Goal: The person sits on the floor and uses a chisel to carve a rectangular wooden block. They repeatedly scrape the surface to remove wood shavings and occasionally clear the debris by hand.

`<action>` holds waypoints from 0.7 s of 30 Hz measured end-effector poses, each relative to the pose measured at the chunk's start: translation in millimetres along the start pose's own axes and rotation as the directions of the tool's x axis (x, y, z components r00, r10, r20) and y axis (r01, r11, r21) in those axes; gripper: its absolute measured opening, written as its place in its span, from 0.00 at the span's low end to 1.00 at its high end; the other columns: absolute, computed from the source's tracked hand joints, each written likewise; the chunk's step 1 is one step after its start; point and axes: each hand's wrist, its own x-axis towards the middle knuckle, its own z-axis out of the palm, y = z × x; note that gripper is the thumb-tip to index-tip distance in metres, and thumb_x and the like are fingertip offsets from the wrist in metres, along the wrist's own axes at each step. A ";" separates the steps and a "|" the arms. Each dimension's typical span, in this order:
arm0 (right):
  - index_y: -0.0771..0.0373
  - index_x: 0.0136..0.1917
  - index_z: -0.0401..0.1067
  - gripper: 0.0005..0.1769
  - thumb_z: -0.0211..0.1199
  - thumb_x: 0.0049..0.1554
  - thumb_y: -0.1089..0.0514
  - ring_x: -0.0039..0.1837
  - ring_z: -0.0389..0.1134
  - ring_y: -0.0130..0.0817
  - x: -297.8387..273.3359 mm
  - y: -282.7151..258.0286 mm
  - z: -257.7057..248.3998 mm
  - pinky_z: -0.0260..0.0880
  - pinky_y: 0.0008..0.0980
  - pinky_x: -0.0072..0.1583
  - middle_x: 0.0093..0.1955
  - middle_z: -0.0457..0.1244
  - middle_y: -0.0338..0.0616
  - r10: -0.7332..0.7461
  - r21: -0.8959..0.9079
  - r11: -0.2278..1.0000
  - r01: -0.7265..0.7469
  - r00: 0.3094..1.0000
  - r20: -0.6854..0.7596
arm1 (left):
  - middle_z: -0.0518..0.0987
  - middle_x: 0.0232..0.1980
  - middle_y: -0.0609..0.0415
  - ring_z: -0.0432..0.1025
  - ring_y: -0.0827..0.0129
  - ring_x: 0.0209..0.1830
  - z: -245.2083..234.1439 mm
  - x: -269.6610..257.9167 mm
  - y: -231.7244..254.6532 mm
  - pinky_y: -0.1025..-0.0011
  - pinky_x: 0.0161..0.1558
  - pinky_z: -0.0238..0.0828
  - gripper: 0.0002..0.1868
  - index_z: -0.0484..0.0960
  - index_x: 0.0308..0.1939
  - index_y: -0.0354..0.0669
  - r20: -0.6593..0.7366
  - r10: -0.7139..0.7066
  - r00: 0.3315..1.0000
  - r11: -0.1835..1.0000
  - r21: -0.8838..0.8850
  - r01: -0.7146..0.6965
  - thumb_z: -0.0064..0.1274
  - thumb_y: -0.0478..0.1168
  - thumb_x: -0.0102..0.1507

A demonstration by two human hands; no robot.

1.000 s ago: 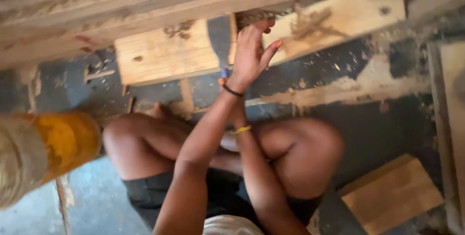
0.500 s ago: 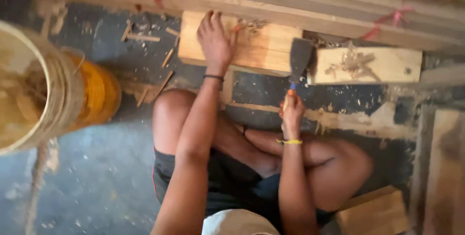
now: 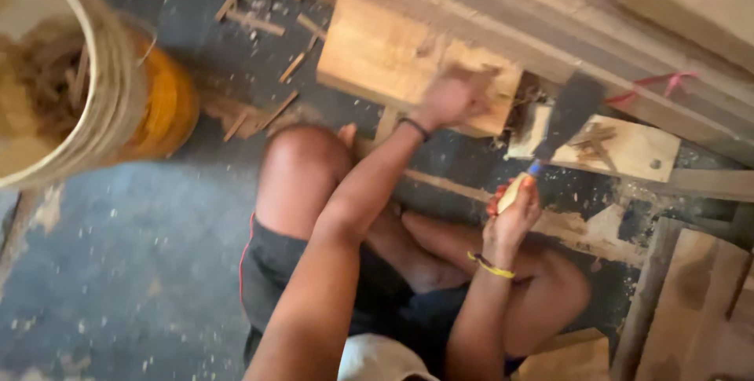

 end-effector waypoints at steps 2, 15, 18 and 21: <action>0.62 0.49 0.67 0.18 0.54 0.69 0.45 0.27 0.56 0.26 -5.4 1.6 1.5 0.52 0.23 0.28 0.33 0.60 0.42 -0.018 0.004 1.000 0.018 1.000 0.024 | 0.83 0.54 0.47 0.76 0.50 0.55 -5.6 -2.4 11.6 0.55 0.62 0.70 0.35 0.69 0.73 0.44 0.015 0.195 0.981 0.976 -0.100 -0.192 0.54 0.53 0.64; 0.58 0.45 0.65 0.17 0.55 0.69 0.45 0.28 0.55 0.24 -54.9 40.3 -13.7 0.53 0.24 0.28 0.33 0.59 0.38 0.002 -0.101 0.995 0.004 0.998 0.057 | 0.83 0.47 0.50 0.78 0.54 0.44 -205.6 -62.0 -16.3 0.58 0.46 0.74 0.15 0.81 0.49 0.43 -0.349 0.069 0.935 0.996 -0.021 -0.081 0.61 0.45 0.62; 0.58 0.46 0.64 0.16 0.54 0.69 0.45 0.29 0.56 0.23 -56.1 43.3 -5.6 0.53 0.23 0.28 0.33 0.58 0.37 0.014 -0.112 0.994 -0.002 0.994 0.108 | 0.82 0.44 0.50 0.78 0.53 0.42 -234.8 -99.0 -68.2 0.57 0.44 0.74 0.11 0.82 0.45 0.45 -0.339 0.149 0.929 0.980 0.172 -0.095 0.61 0.42 0.60; 0.58 0.45 0.64 0.17 0.54 0.70 0.46 0.28 0.55 0.25 -63.1 58.9 -0.9 0.54 0.24 0.28 0.33 0.59 0.39 0.026 -0.132 0.991 -0.011 0.993 0.112 | 0.83 0.45 0.50 0.78 0.52 0.44 -253.6 -143.6 -131.6 0.57 0.44 0.75 0.08 0.83 0.44 0.45 -0.317 -0.005 0.949 0.983 0.174 0.063 0.58 0.37 0.61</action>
